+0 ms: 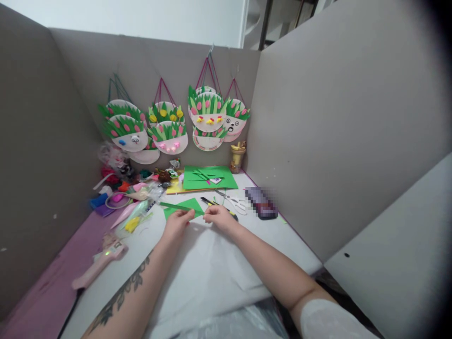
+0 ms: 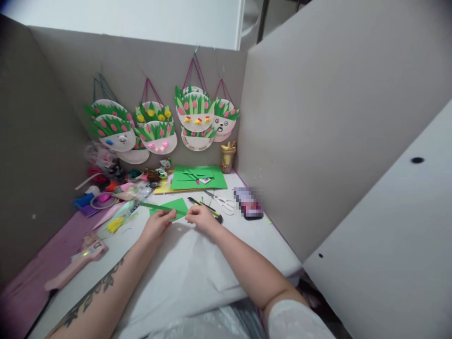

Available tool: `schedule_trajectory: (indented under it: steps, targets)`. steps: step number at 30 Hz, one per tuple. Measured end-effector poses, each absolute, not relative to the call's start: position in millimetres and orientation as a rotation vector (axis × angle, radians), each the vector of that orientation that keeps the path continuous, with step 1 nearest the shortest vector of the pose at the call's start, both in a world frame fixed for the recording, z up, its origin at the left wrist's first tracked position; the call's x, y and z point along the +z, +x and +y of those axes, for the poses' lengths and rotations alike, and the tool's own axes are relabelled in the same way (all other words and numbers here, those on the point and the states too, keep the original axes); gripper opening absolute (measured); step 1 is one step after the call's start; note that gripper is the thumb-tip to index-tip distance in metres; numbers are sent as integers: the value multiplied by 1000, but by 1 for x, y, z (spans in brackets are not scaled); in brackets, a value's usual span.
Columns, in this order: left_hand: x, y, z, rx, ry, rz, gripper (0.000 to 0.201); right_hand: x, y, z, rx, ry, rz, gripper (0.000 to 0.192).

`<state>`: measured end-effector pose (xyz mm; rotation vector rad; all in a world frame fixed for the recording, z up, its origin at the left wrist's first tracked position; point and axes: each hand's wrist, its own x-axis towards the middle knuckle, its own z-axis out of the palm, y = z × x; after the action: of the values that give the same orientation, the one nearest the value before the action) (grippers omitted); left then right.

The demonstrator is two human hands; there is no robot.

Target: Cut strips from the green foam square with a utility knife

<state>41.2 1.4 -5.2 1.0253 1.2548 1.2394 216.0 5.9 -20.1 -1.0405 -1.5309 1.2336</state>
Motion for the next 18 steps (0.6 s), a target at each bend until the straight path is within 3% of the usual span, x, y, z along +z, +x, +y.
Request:
schedule_trajectory:
  steps: [5, 13, 18]
  targets:
    - [4, 15, 13, 1409, 849, 1257, 51, -25, 227, 16, 1145, -1079, -1475, 14]
    - [-9, 44, -5, 1119, 1185, 1249, 39, -17, 217, 2, 1040, -1115, -1673, 17]
    - [3, 25, 6, 1365, 883, 1086, 37, -13, 215, -1, 1059, -1141, -1654, 16]
